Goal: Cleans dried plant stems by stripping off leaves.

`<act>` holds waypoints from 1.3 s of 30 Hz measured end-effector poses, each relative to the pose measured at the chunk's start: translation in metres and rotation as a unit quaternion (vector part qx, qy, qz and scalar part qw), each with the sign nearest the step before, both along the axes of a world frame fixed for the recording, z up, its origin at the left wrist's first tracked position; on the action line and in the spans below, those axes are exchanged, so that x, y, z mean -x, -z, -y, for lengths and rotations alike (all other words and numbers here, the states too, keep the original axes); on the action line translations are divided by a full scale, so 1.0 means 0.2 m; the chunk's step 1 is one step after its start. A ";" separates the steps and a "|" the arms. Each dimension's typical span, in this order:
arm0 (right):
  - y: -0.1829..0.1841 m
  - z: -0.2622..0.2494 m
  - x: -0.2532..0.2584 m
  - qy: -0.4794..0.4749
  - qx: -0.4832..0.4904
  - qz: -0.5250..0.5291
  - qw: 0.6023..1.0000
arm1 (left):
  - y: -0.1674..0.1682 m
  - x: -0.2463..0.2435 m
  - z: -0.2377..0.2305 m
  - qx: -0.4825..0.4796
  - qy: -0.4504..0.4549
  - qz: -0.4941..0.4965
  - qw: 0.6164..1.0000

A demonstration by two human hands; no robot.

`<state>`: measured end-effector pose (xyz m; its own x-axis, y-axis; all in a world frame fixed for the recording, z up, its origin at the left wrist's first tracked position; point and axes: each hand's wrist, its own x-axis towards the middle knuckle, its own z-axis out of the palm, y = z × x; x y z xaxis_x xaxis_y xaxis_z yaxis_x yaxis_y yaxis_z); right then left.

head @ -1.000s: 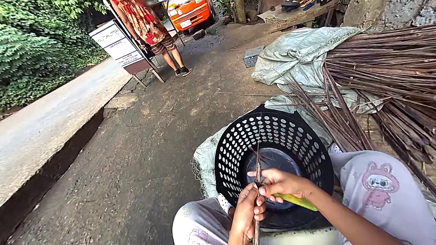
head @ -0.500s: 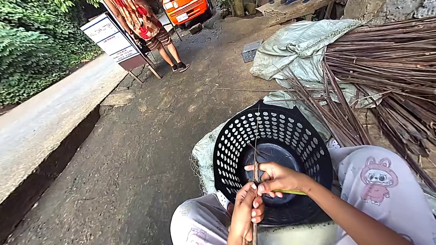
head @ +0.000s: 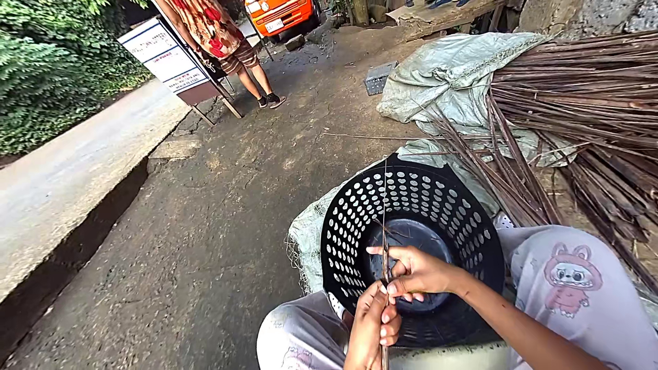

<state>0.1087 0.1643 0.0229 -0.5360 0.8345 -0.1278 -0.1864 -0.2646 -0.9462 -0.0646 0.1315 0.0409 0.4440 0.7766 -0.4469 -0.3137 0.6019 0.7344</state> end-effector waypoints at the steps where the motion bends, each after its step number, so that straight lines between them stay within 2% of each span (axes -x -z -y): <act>1: 0.01 0.00 0.00 0.004 -0.011 -0.002 1.000 | 0.00 0.01 0.01 -0.001 -0.003 0.001 1.000; 13: 0.04 -0.01 0.02 0.099 -0.026 0.020 0.995 | 0.00 0.02 0.01 0.036 -0.024 -0.008 0.999; 17: -0.01 -0.04 -0.08 0.217 -0.012 0.065 0.974 | 0.00 0.06 0.03 0.040 -0.012 -0.021 0.999; 19: -0.05 -0.05 -0.16 0.192 -0.001 0.077 0.978 | 0.00 0.08 0.02 0.052 -0.016 -0.026 0.998; 23: -0.02 0.02 -0.10 0.006 0.011 0.062 0.998 | 0.03 0.04 -0.01 0.090 -0.008 0.016 0.996; 25: 0.02 0.02 -0.04 -0.049 0.037 0.045 0.997 | 0.04 0.01 -0.02 0.106 0.006 0.034 0.994; 32: 0.02 -0.02 0.00 0.005 0.053 -0.004 0.999 | -0.01 -0.02 -0.06 0.083 0.008 0.018 0.996; 39: 0.07 -0.09 -0.02 0.092 0.027 0.010 0.995 | -0.03 -0.01 -0.07 0.048 0.005 -0.009 0.999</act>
<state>0.1132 0.1814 0.0089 -0.3725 0.9095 -0.1845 -0.2173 -0.2787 -0.9355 -0.0635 0.1461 0.0476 0.4429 0.7248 -0.5278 -0.2934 0.6734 0.6786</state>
